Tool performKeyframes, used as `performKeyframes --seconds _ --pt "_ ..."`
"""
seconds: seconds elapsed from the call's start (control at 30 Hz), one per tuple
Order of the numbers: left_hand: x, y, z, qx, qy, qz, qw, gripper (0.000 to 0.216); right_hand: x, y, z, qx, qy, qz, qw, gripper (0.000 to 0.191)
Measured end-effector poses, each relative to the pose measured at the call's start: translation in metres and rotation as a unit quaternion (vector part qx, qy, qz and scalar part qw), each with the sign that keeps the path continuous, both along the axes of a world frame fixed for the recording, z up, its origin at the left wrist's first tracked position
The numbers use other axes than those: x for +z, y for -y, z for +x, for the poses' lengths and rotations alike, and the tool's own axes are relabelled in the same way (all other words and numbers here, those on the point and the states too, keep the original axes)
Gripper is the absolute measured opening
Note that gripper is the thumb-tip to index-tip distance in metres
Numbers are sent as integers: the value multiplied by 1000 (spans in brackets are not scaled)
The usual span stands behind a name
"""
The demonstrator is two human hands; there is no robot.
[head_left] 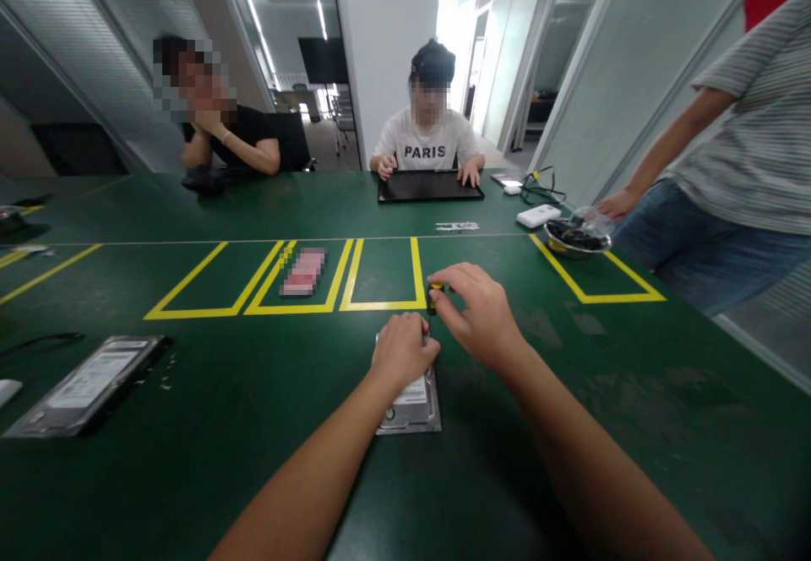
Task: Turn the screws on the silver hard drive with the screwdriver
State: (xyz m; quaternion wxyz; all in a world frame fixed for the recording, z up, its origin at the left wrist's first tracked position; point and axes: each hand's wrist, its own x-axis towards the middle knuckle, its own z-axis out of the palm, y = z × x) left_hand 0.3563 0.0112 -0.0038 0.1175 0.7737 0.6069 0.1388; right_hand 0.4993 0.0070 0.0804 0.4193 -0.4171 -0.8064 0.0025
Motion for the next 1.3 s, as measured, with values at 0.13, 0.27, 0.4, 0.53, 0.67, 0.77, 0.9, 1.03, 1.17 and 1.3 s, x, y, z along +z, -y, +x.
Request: performKeyframes --seconds 0.13,0.27,0.4,0.53,0.67,0.77,0.9,1.03,1.17,1.3 --pt "-1 0 0 2 2 -2 1000 18 -2 0 -1 7 -9 1 1000 14" --pt "0 0 0 5 -2 -5 1000 18 -2 0 -1 -1 -15 -4 1000 9" --pt "0 -1 0 5 -5 2 1000 16 -1 0 -1 -6 -1 6 1000 12" --pt "-3 -1 0 1 -2 11 1000 18 0 0 -1 3 5 13 1000 15" --pt "-6 -2 1 1 2 20 1000 19 -2 0 -2 6 -10 12 1000 12" --pt "-5 -2 0 -2 1 15 1000 17 -2 0 -1 -1 -12 9 1000 11" --pt "-1 -1 0 2 -4 3 1000 18 -1 0 1 -4 5 8 1000 12" --pt "-2 -1 0 2 -2 -2 1000 19 -1 0 1 -3 8 18 1000 14" --pt "-4 -1 0 1 3 2 1000 20 -2 -1 -1 1 -3 16 1000 13" --pt "-5 -2 -1 -1 6 10 1000 17 -2 -1 -1 1 -17 15 1000 9"
